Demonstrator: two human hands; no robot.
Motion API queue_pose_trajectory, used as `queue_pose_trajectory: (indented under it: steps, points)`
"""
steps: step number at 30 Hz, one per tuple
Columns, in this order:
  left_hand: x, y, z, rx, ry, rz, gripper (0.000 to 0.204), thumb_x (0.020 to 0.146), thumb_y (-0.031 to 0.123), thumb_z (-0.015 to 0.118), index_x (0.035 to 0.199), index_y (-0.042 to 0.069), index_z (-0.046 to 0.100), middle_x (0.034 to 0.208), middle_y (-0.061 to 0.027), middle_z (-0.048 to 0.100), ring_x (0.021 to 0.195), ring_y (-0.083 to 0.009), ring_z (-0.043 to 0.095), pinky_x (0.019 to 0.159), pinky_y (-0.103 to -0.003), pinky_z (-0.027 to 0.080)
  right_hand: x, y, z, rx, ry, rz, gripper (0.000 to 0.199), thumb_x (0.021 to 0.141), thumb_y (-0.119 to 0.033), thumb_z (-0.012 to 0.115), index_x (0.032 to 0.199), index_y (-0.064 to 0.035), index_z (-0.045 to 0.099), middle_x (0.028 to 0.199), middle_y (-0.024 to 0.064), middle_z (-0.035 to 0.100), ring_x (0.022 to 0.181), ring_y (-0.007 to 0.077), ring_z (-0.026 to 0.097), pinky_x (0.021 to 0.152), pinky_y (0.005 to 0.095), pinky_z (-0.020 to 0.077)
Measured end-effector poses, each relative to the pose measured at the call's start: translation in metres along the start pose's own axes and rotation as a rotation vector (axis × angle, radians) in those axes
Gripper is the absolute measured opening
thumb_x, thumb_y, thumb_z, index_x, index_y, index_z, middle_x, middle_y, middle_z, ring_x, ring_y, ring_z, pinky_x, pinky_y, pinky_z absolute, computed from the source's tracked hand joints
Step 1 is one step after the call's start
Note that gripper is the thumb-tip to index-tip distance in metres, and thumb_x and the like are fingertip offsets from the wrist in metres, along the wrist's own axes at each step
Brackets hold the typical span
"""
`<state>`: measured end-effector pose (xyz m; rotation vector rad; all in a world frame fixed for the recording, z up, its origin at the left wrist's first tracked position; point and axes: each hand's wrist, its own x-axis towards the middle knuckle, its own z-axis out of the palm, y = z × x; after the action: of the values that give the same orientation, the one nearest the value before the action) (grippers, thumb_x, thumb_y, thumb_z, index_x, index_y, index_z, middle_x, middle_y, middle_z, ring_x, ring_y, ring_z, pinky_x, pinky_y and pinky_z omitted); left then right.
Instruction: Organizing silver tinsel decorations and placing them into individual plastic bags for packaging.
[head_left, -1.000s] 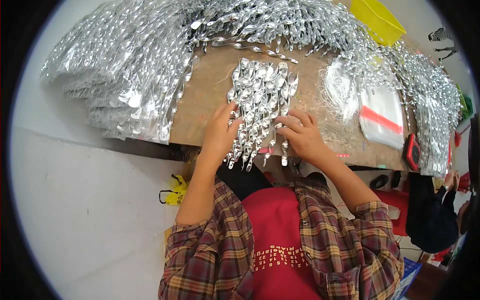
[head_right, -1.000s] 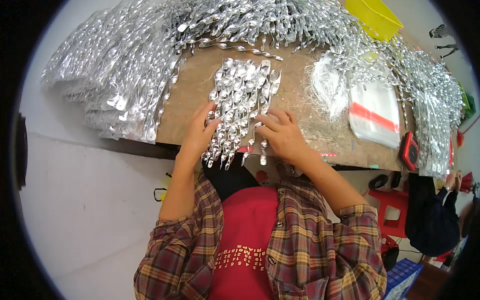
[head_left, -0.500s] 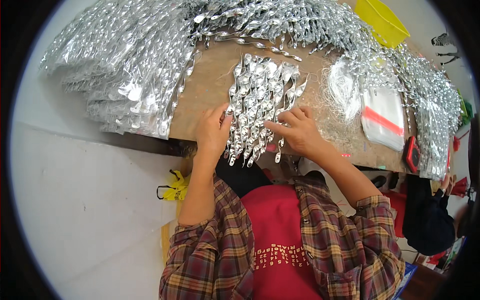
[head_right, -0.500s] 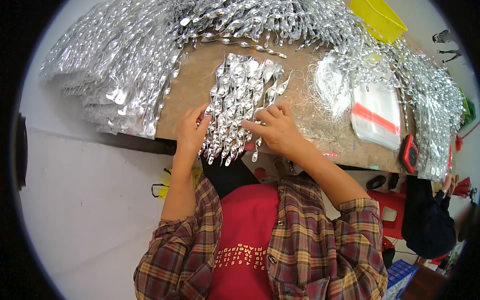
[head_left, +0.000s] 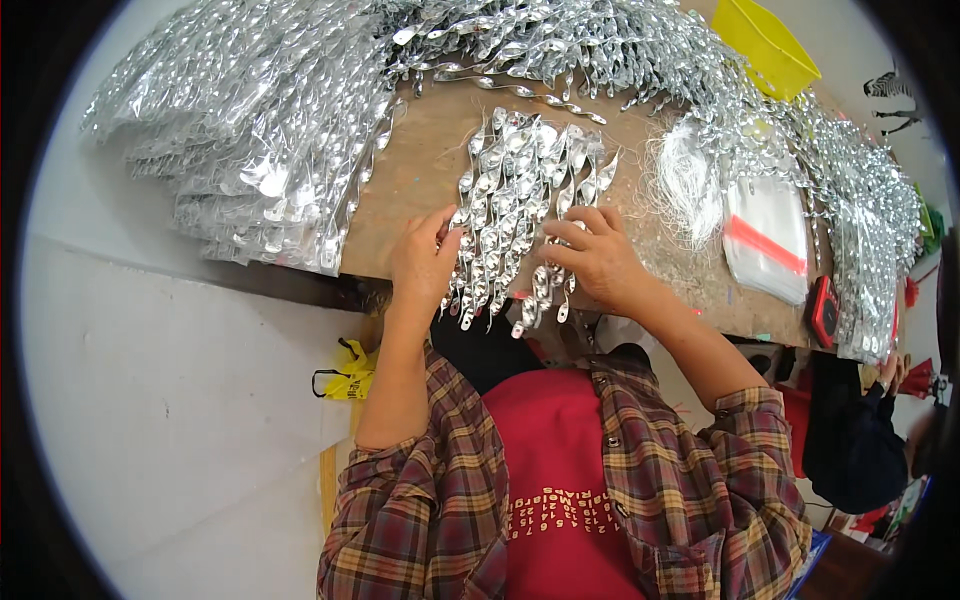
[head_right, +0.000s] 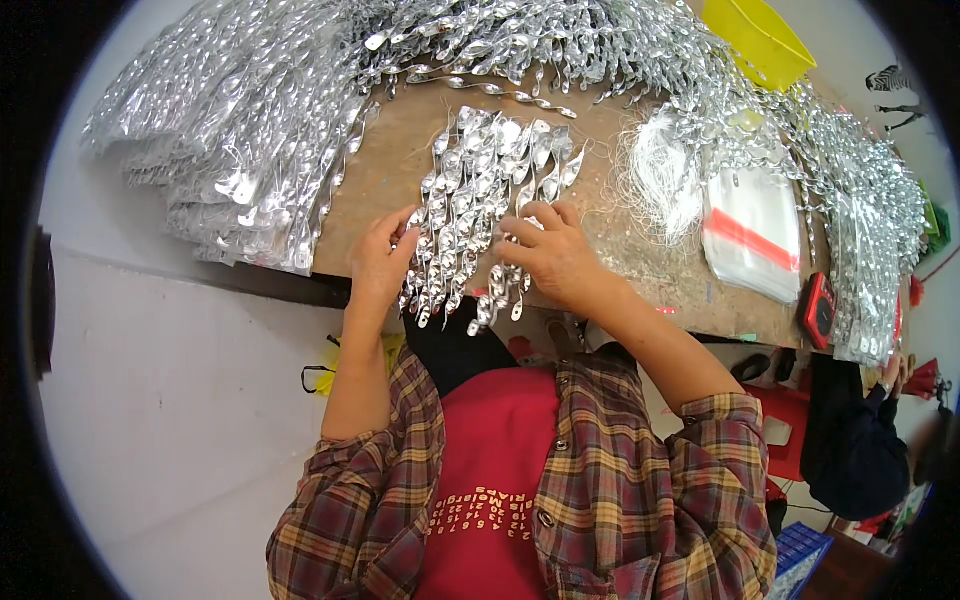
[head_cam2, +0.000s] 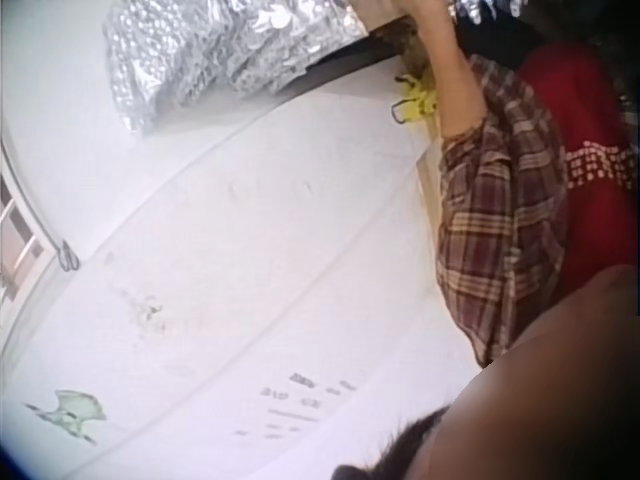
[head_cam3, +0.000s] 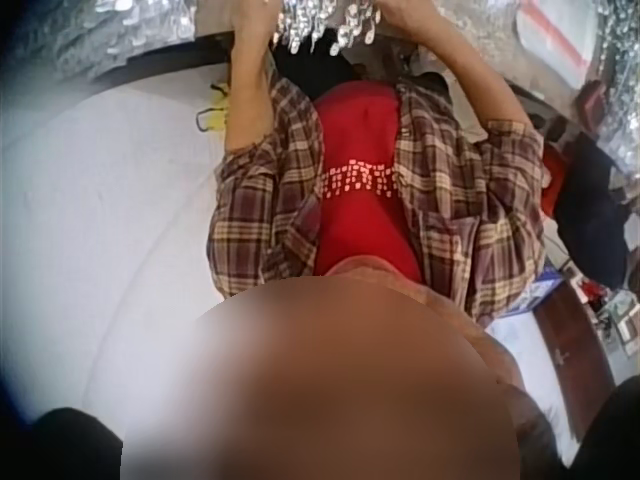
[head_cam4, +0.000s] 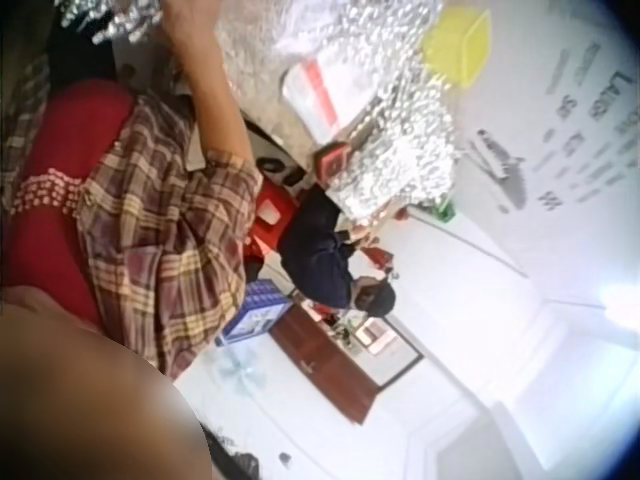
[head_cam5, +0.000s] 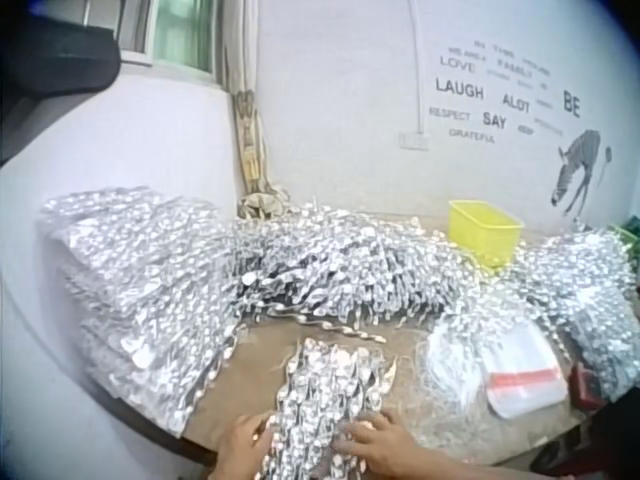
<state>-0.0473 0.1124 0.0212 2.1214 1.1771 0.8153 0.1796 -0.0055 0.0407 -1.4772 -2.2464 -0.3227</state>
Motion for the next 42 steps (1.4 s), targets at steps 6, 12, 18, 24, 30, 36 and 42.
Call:
queue_pose_trajectory:
  steps: [6,12,18,24,30,36,42]
  points:
    - [0.000,-0.006,-0.002,0.006,0.020,-0.017,0.032,0.081,0.011,0.061,0.112,0.003,0.061,0.080,-0.0083,0.056,0.070,-0.0158,0.053,0.065,-0.028,0.044,-0.007,0.012,-0.008,-0.005,-0.242,0.007,0.022,0.068,-0.007,0.059,0.087,-0.0175,0.062,0.090,-0.0036,0.060,0.094,0.0190,0.053,0.086,0.0362,0.0372]
    - [-0.006,0.006,0.005,0.081,0.029,0.079,0.042,0.076,0.016,0.066,0.115,0.004,0.058,0.086,-0.0111,0.057,0.077,-0.0234,0.056,0.071,-0.033,0.045,0.010,0.000,0.006,0.196,-0.029,0.092,0.021,0.072,-0.007,0.057,0.090,-0.0161,0.062,0.088,0.0012,0.057,0.085,0.0200,0.055,0.079,0.0368,0.0368]
    - [-0.011,0.018,0.009,0.223,0.026,0.238,0.055,0.071,0.023,0.070,0.121,0.008,0.052,0.110,-0.0139,0.054,0.102,-0.0330,0.051,0.091,-0.042,0.040,0.017,0.006,0.028,0.144,0.018,0.064,0.017,0.073,-0.006,0.057,0.087,-0.0146,0.063,0.100,0.0045,0.057,0.088,0.0215,0.056,0.075,0.0353,0.0398]
    - [-0.010,0.012,0.007,0.083,0.024,0.164,0.047,0.076,0.019,0.065,0.119,0.006,0.054,0.109,-0.0145,0.056,0.102,-0.0337,0.053,0.088,-0.040,0.042,0.010,0.013,0.021,0.069,0.042,0.034,0.020,0.069,-0.004,0.059,0.086,-0.0142,0.062,0.105,0.0032,0.057,0.093,0.0225,0.054,0.078,0.0354,0.0396]
    - [-0.008,0.012,0.003,-0.007,0.039,0.108,0.036,0.080,0.010,0.061,0.115,0.004,0.057,0.105,-0.0140,0.057,0.090,-0.0276,0.056,0.079,-0.033,0.045,0.012,0.006,0.018,0.044,0.015,0.023,0.027,0.067,-0.004,0.059,0.090,-0.0148,0.063,0.108,0.0024,0.056,0.101,0.0232,0.051,0.082,0.0367,0.0375]
    - [-0.007,0.008,0.001,0.018,0.017,0.041,0.030,0.080,0.008,0.060,0.110,0.007,0.060,0.097,-0.0141,0.059,0.087,-0.0332,0.057,0.075,-0.038,0.046,0.008,0.006,0.014,0.043,-0.022,0.032,0.029,0.068,-0.004,0.058,0.093,-0.0158,0.064,0.110,0.0021,0.056,0.104,0.0236,0.050,0.085,0.0383,0.0353]
    - [-0.005,-0.001,0.011,0.043,0.078,0.139,0.031,0.078,0.006,0.061,0.109,0.004,0.061,0.087,-0.0129,0.060,0.074,-0.0245,0.058,0.069,-0.032,0.046,0.010,0.006,0.010,-0.005,-0.063,-0.015,0.024,0.069,-0.005,0.058,0.091,-0.0146,0.062,0.102,-0.0007,0.059,0.105,0.0229,0.049,0.086,0.0393,0.0347]
